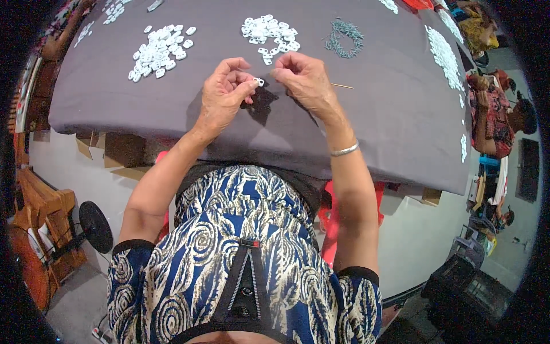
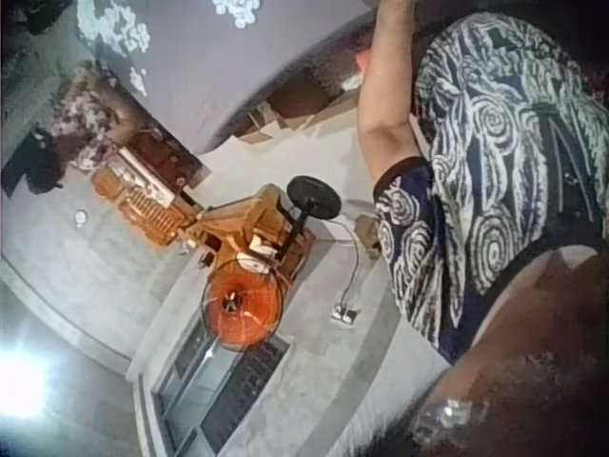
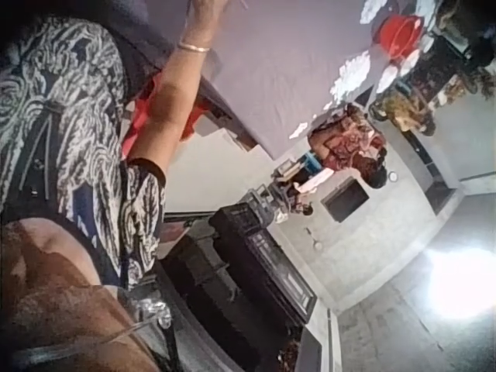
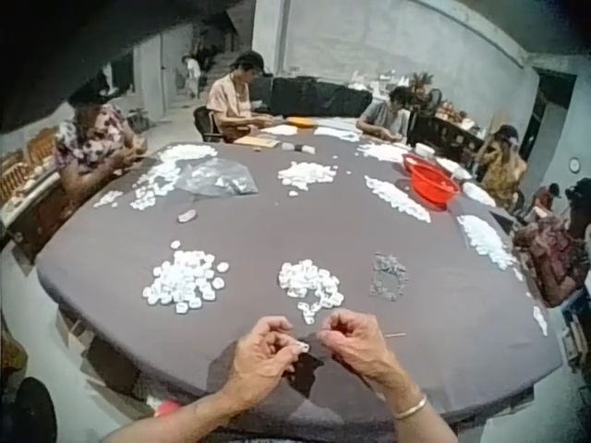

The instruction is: The person repeatedly picks up small plastic components from piles on the table and snaps them together by hand.

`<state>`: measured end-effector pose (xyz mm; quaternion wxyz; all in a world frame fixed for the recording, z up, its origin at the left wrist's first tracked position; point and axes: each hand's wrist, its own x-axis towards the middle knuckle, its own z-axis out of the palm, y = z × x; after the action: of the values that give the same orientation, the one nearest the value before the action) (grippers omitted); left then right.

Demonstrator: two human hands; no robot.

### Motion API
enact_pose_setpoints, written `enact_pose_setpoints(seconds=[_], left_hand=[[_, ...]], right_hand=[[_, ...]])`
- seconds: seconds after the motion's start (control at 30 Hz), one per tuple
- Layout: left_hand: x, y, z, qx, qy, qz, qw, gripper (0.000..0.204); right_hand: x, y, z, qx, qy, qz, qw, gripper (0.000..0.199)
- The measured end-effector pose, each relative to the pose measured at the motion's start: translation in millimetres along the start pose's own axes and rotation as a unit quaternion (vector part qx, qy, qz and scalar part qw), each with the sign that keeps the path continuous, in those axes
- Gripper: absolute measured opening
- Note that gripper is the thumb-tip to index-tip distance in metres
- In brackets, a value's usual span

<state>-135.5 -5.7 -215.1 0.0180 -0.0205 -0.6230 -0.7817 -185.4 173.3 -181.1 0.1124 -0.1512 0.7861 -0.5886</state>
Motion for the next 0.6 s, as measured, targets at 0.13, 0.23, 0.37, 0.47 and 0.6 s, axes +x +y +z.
enact_pose_setpoints(seconds=[0.13,0.23,0.37,0.47,0.6], left_hand=[[0.5,-0.8,-1.0,-0.005,0.000,0.009,1.000,0.028],[0.7,3.3,0.7,0.020,-0.005,-0.008,1.000,0.032],[0.0,0.9,-1.4,0.017,-0.007,-0.009,1.000,0.032],[-1.1,1.8,-0.2,0.032,-0.005,-0.013,0.999,0.032],[-3.4,2.6,1.3,0.041,-0.008,-0.008,0.999,0.031]], right_hand=[[0.9,-2.2,12.4,0.153,-0.014,0.059,0.986,0.006],[-0.7,-1.2,15.6,0.165,-0.003,0.047,0.985,0.009],[-3.2,-0.9,18.4,0.167,-0.010,0.047,0.985,0.010],[-5.5,2.5,18.6,0.155,-0.018,0.046,0.987,0.010],[-5.1,2.1,16.0,0.134,-0.035,0.043,0.989,0.014]])
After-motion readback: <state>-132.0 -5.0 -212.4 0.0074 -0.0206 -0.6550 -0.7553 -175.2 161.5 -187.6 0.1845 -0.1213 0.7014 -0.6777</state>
